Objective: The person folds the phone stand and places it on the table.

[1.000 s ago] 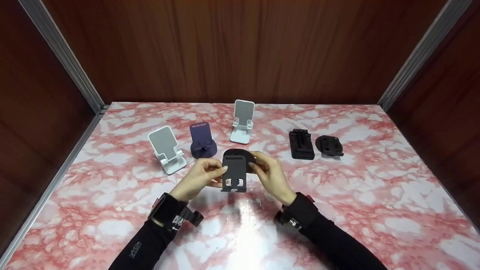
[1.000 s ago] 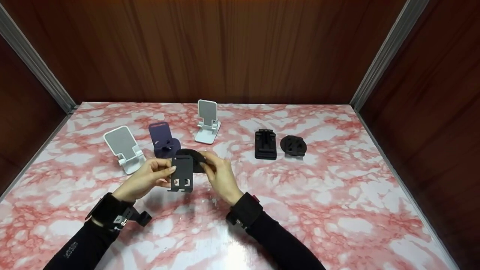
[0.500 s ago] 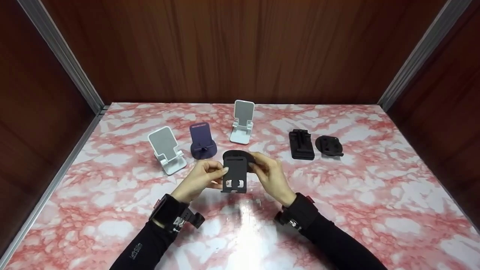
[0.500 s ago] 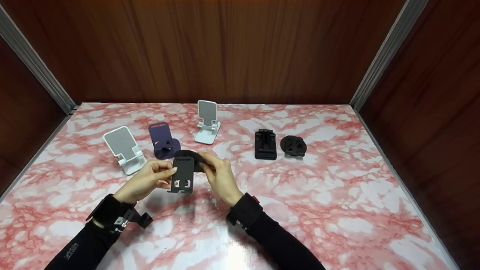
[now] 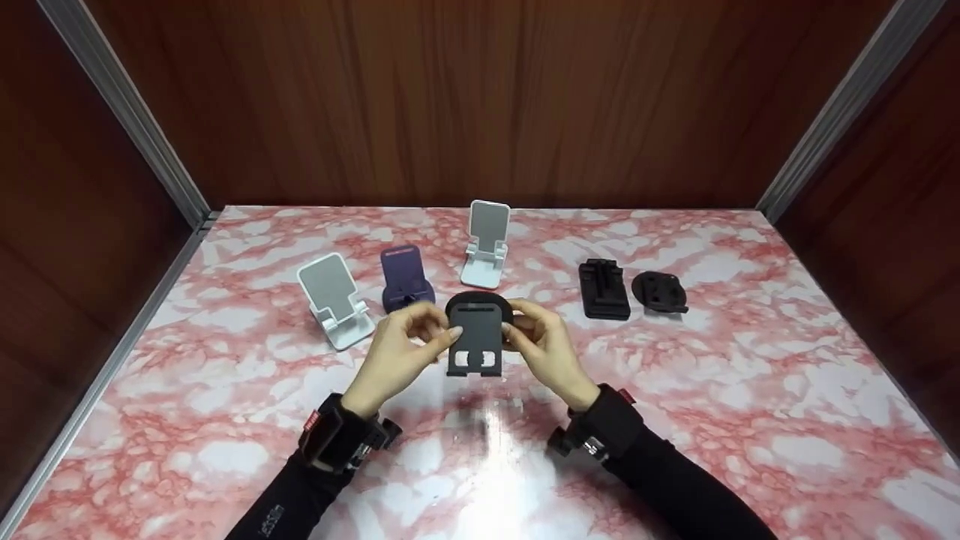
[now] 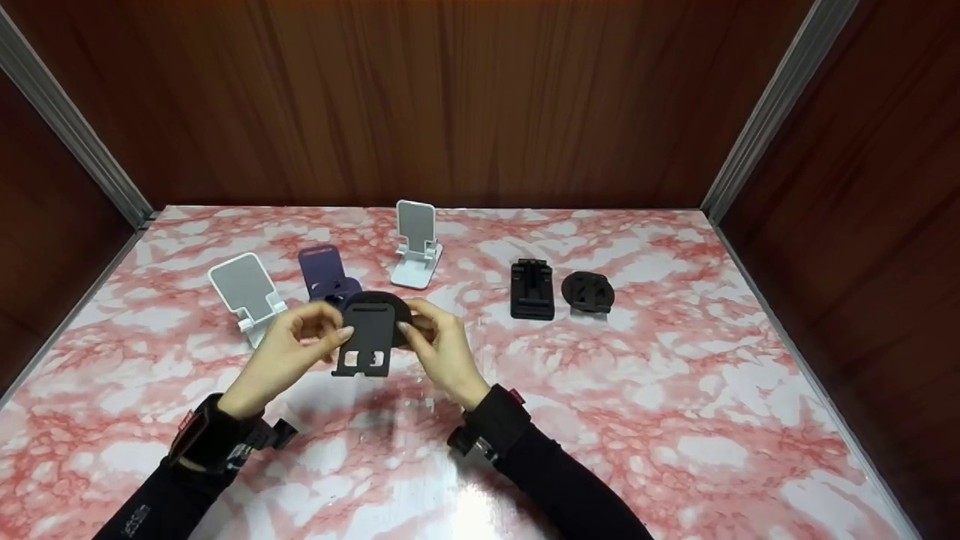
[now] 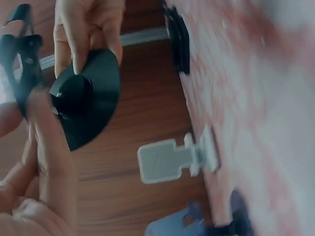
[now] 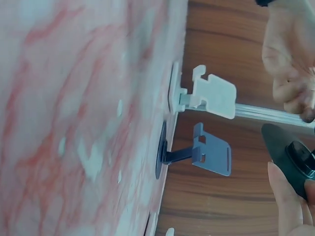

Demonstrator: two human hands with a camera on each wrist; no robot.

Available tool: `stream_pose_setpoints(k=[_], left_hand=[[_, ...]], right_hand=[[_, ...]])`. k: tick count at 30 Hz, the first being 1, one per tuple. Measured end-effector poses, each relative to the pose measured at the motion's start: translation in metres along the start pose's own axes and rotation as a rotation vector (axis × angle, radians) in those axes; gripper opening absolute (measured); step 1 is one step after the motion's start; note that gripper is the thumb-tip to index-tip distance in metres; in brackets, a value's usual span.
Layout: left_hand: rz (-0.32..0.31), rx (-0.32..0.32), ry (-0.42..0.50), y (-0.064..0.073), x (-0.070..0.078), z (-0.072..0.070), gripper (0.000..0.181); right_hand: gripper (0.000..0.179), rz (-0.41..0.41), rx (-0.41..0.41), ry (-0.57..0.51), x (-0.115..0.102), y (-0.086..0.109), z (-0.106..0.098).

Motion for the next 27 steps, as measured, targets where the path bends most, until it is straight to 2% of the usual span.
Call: stream_pose_setpoints(k=[2,4,7,12,18,22,24,27], left_hand=[[0.03,0.068,-0.056,0.0,0.002,-0.002,0.03],[0.036,0.098,-0.068,0.0,0.001,-0.001,0.042],[0.008,0.069,-0.009,-0.001,-0.003,0.003,0.048],[-0.075,-0.004,0.067,-0.003,-0.01,0.008,0.04],[-0.179,-0.054,0.221,-0.005,-0.019,0.01,0.041],[-0.193,-0.04,0.224,-0.005,-0.022,0.009,0.042],[-0.185,-0.024,0.193,-0.006,-0.023,0.008,0.043],[-0.182,-0.016,0.195,-0.006,-0.024,0.008,0.042]], right_hand=[[0.028,0.036,0.005,-0.031,0.002,0.0,0.0],[0.03,0.068,0.013,-0.051,0.003,0.0,-0.001],[0.031,0.107,0.021,-0.06,0.006,0.0,-0.001],[0.031,0.157,0.022,-0.075,0.011,0.001,0.0],[0.029,0.204,0.004,-0.101,0.014,0.001,0.001],[0.029,0.268,-0.03,-0.196,0.015,0.002,0.003],[0.037,0.307,-0.041,-0.241,0.015,0.004,0.003],[0.052,0.345,-0.068,-0.215,0.014,0.006,0.003]])
Point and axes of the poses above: each hand's wrist, its own y-axis away from the middle knuckle, its own z-axis out of the palm, x = y × z, the point moved 6 cm from there along -y, towards the middle knuckle, and after that the axes turned 4 degrees about -z, right-handed, at the moved point
